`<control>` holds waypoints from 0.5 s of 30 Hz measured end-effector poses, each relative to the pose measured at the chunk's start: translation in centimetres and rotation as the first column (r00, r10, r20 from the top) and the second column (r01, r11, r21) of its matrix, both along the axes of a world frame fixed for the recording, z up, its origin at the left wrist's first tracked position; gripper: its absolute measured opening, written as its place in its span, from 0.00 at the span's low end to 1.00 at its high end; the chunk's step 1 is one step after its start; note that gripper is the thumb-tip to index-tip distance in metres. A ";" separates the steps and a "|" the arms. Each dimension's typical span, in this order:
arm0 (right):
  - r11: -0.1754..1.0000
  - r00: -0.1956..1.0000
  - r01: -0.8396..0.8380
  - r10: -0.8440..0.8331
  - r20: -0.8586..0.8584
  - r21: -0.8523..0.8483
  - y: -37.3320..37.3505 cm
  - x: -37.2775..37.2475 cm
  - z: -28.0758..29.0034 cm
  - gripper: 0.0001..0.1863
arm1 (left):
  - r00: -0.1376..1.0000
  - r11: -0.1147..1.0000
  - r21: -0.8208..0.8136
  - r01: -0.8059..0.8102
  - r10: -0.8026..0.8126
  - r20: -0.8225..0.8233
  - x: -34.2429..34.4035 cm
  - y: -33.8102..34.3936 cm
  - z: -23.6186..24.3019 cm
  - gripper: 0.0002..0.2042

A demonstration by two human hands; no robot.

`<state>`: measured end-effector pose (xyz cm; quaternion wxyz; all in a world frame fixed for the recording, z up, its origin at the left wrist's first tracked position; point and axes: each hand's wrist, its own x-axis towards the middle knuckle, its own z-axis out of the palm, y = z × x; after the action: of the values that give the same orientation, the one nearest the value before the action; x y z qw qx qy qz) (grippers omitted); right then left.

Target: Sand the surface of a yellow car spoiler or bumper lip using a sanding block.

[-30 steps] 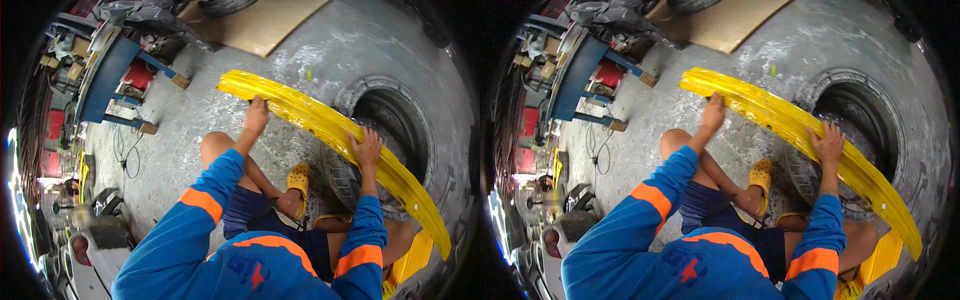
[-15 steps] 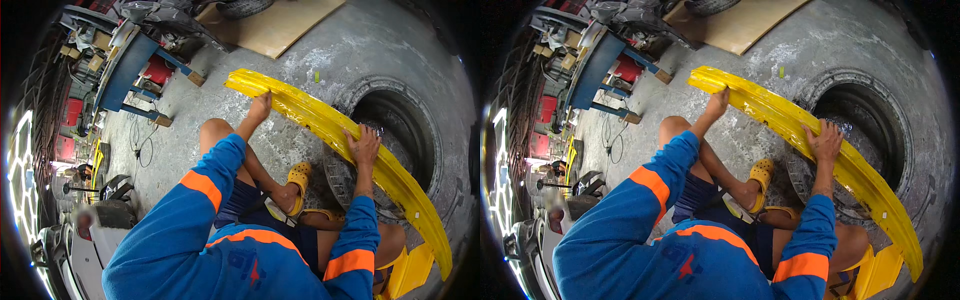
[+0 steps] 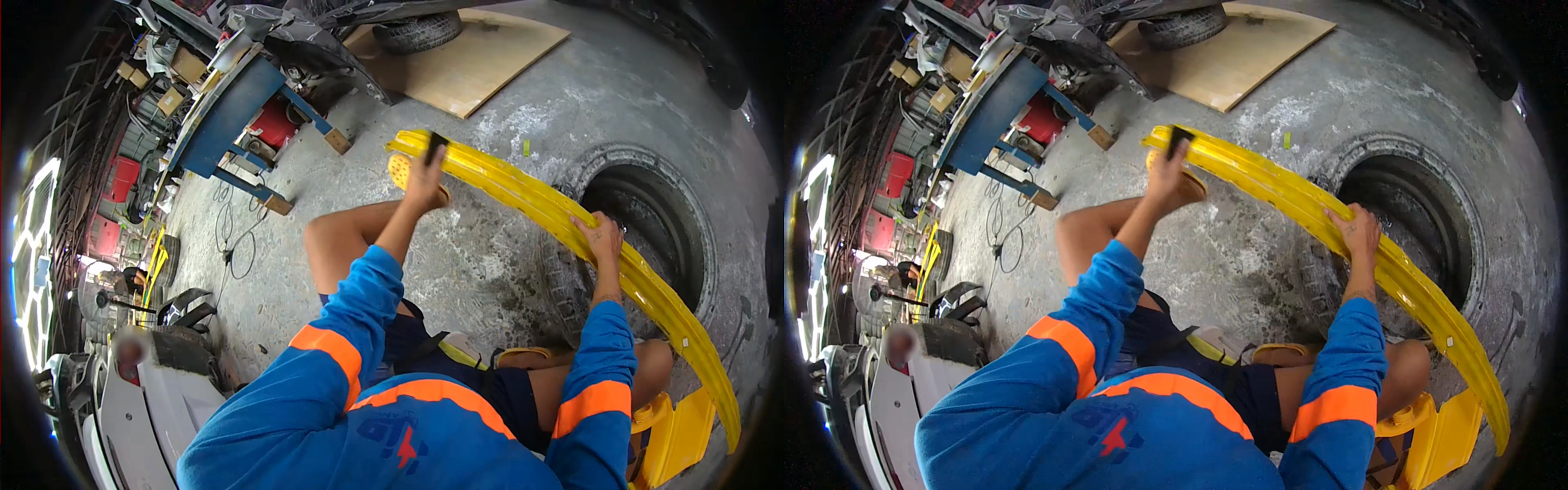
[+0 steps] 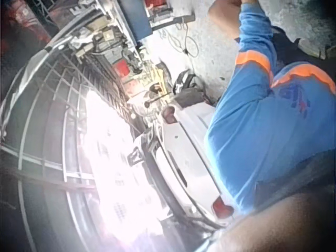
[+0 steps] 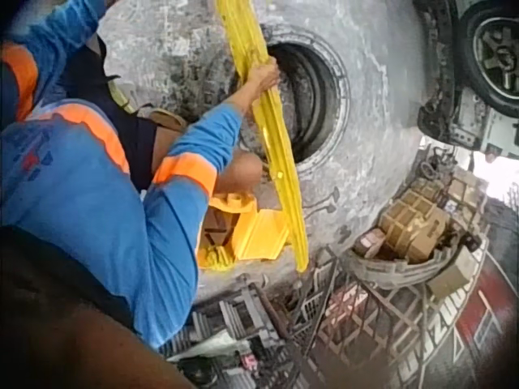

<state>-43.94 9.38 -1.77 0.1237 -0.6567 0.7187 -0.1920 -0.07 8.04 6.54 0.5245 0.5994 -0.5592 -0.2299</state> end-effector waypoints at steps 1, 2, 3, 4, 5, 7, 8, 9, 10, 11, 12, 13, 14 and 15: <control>0.998 1.000 -0.027 0.027 -0.001 0.055 -0.2 0.0 0.2 0.41 | 0.932 0.998 -0.001 0.058 -0.054 0.360 0.3 -0.6 -1.5 0.15; 0.993 1.000 -0.013 0.016 -0.024 0.121 -0.4 0.2 0.3 0.41 | 0.857 0.971 -0.039 0.237 -0.190 0.480 0.8 -1.4 -2.9 0.16; 0.991 0.999 0.018 -0.013 -0.034 0.134 -0.8 0.6 0.4 0.41 | 0.749 0.939 0.071 0.337 -0.313 0.584 1.2 -2.3 -4.4 0.18; 0.996 0.999 -0.008 0.013 -0.050 0.088 -1.0 1.1 0.4 0.41 | 0.758 0.921 -0.014 0.390 -0.312 0.572 1.5 -2.8 -6.1 0.18; 0.995 0.996 -0.031 0.039 -0.079 0.095 -1.4 1.8 0.3 0.41 | 0.697 0.926 0.038 0.375 -0.309 0.647 1.8 -3.3 -7.7 0.21; 0.993 0.985 -0.121 0.122 -0.123 0.014 -2.2 3.6 0.1 0.42 | 0.645 0.935 0.095 0.343 -0.308 0.699 2.3 -3.7 -10.2 0.24; 0.991 0.988 -0.133 0.133 -0.076 0.002 -2.4 4.9 -0.1 0.43 | 0.609 0.954 0.088 0.285 -0.252 0.752 2.4 -3.9 -11.0 0.25; 0.985 0.985 -0.174 0.174 0.007 -0.013 -2.7 6.1 -0.2 0.43 | 0.518 0.962 0.125 0.244 -0.238 0.821 2.6 -4.0 -11.5 0.26; 0.977 0.978 -0.190 0.180 -0.105 -0.093 -2.7 6.9 -0.3 0.40 | 0.473 0.967 0.076 0.244 -0.188 0.861 2.7 -4.0 -11.6 0.24; 0.985 0.978 -0.157 0.146 -0.152 -0.066 -2.6 7.4 -0.2 0.40 | 0.539 0.982 0.034 0.185 -0.131 0.832 2.9 -4.0 -11.4 0.24; 0.989 0.990 -0.121 0.114 -0.080 -0.090 -2.7 7.7 -0.1 0.37 | 0.579 0.967 0.021 0.255 -0.170 0.798 2.9 -3.9 -11.0 0.22; 0.989 0.996 -0.082 0.084 0.013 -0.119 -2.7 8.0 0.0 0.36 | 0.634 0.950 -0.019 0.311 -0.192 0.749 3.1 -3.8 -10.4 0.21; 0.987 0.994 -0.069 0.056 -0.090 -0.146 -2.5 8.1 0.1 0.33 | 0.648 0.991 -0.043 0.126 -0.050 0.760 3.1 -3.6 -9.8 0.17; 0.989 0.993 -0.076 0.064 -0.098 -0.123 -2.5 8.1 0.1 0.33 | 0.663 0.993 -0.084 0.087 0.005 0.749 3.3 -3.4 -9.1 0.16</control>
<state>-35.89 6.90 -1.65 0.0547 -0.6962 0.6867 -0.2019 3.21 4.66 -2.60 0.2765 0.5978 -0.7504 0.0563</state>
